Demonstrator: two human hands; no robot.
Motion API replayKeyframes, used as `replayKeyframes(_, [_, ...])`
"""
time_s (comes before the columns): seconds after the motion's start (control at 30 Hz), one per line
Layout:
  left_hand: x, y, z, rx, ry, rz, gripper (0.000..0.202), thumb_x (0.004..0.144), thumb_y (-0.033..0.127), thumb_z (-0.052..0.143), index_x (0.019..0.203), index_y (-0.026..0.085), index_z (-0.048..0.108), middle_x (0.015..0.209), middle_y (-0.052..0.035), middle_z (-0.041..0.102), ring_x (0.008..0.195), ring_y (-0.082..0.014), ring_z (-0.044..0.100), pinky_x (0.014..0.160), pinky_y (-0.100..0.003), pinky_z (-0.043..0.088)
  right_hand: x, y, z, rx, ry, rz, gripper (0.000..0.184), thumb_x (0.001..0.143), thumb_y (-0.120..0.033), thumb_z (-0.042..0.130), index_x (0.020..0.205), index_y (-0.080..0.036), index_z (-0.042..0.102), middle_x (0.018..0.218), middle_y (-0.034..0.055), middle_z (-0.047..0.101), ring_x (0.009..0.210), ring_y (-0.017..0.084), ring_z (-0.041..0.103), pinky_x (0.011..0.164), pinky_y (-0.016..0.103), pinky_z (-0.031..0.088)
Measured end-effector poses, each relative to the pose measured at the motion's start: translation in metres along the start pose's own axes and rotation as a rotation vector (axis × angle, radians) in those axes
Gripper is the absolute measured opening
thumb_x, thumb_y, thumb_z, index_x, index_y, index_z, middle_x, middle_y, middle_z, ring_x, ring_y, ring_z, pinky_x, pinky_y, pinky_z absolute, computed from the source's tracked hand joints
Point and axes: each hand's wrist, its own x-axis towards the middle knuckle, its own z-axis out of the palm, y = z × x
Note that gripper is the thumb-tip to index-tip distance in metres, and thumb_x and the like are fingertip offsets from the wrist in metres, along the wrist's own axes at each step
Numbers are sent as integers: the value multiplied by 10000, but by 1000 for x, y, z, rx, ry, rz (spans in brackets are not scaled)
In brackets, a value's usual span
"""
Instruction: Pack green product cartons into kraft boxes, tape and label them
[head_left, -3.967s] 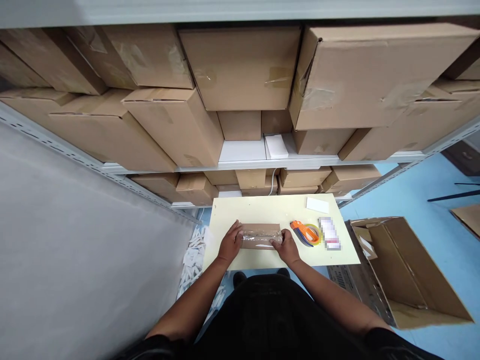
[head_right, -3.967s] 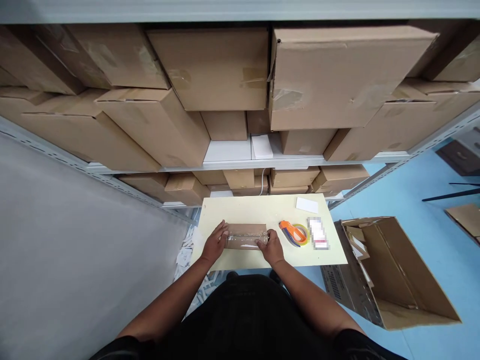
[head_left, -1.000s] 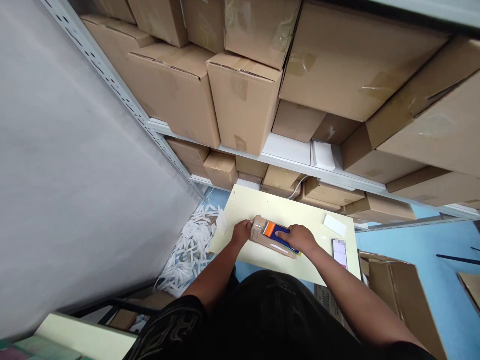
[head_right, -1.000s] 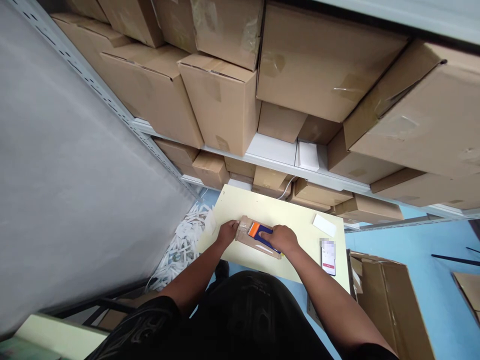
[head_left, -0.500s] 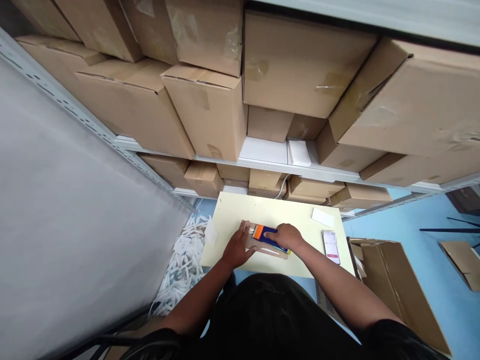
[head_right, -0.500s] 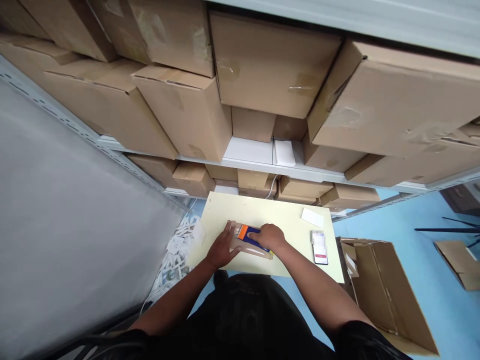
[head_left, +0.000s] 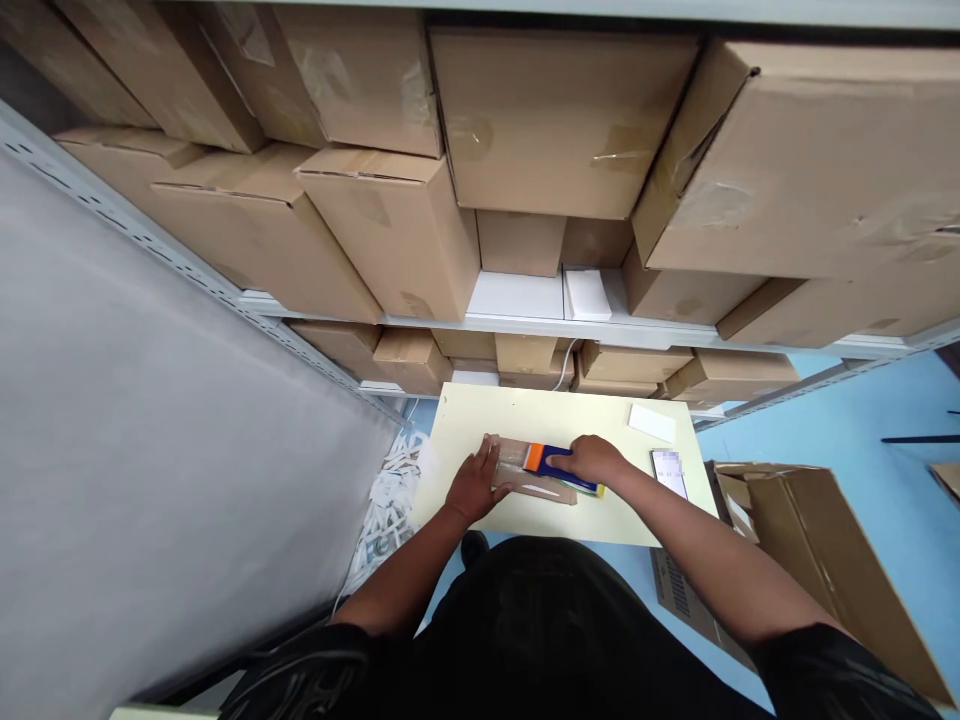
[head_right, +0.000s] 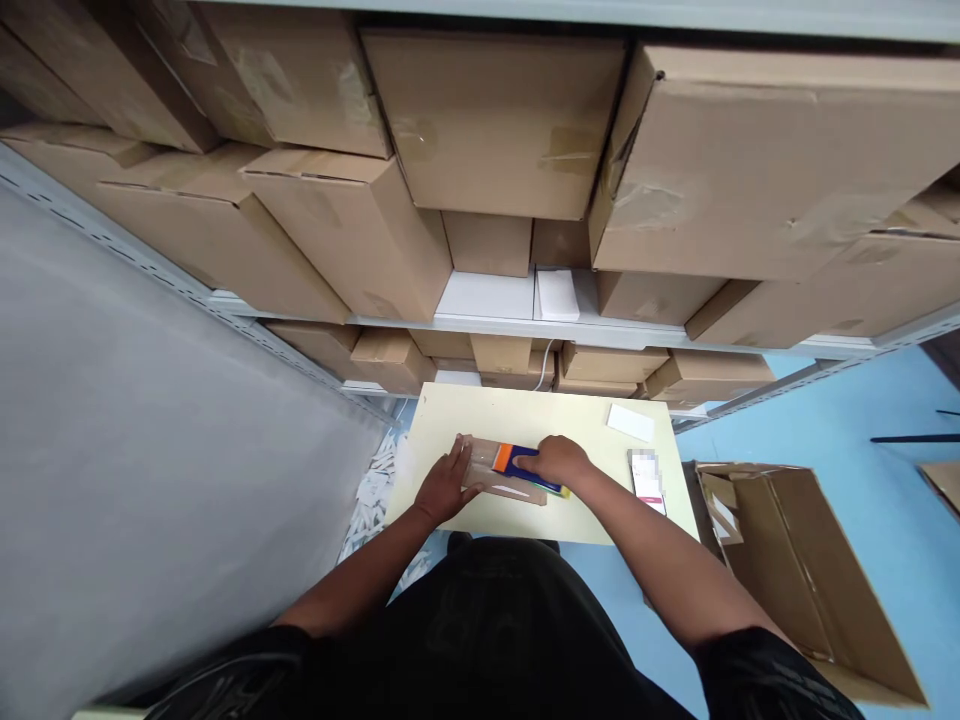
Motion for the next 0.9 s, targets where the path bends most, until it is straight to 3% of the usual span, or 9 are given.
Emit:
replayKeyframes(0.23, [1, 0, -2, -1, 9, 34, 939, 970, 619, 543, 1662, 164, 101, 1719, -218, 139, 1564, -378, 254, 1179, -535, 393, -50, 112, 0, 87, 13, 76, 654, 809, -816, 576, 748, -186, 741, 779, 133, 746, 708, 261, 685, 605, 309, 381])
replayKeyframes(0.37, [0, 1, -3, -2, 5, 39, 951, 969, 600, 560, 1664, 179, 66, 1724, -211, 113, 1576, -374, 214, 1178, -537, 402, -65, 153, 4, 75, -1, 165, 623, 820, -789, 589, 762, -189, 744, 806, 148, 747, 764, 283, 698, 632, 320, 390])
replayKeyframes(0.5, [1, 1, -4, -17, 4, 27, 968, 952, 566, 606, 1666, 178, 79, 1726, -217, 83, 1551, -387, 283, 1182, -518, 412, -48, 155, 17, 17, 10, 168, 651, 786, -797, 623, 801, -161, 763, 881, 189, 757, 817, 320, 716, 648, 332, 412])
replayKeyframes(0.67, [2, 0, -2, -42, -9, 26, 953, 968, 555, 586, 1667, 195, 47, 1727, -219, 75, 1527, -389, 338, 1134, -521, 467, -9, 130, 39, 39, -47, 231, 655, 705, -761, 732, 843, -123, 771, 919, 214, 770, 813, 316, 739, 683, 330, 467])
replayKeyframes(0.9, [1, 3, -2, -89, -23, -11, 991, 965, 555, 594, 1666, 230, -27, 1733, -208, 45, 1543, -373, 309, 1061, -483, 536, 17, 124, 60, 350, -107, 302, 563, 709, -691, 773, 724, -130, 723, 794, 143, 764, 677, 253, 716, 645, 311, 498])
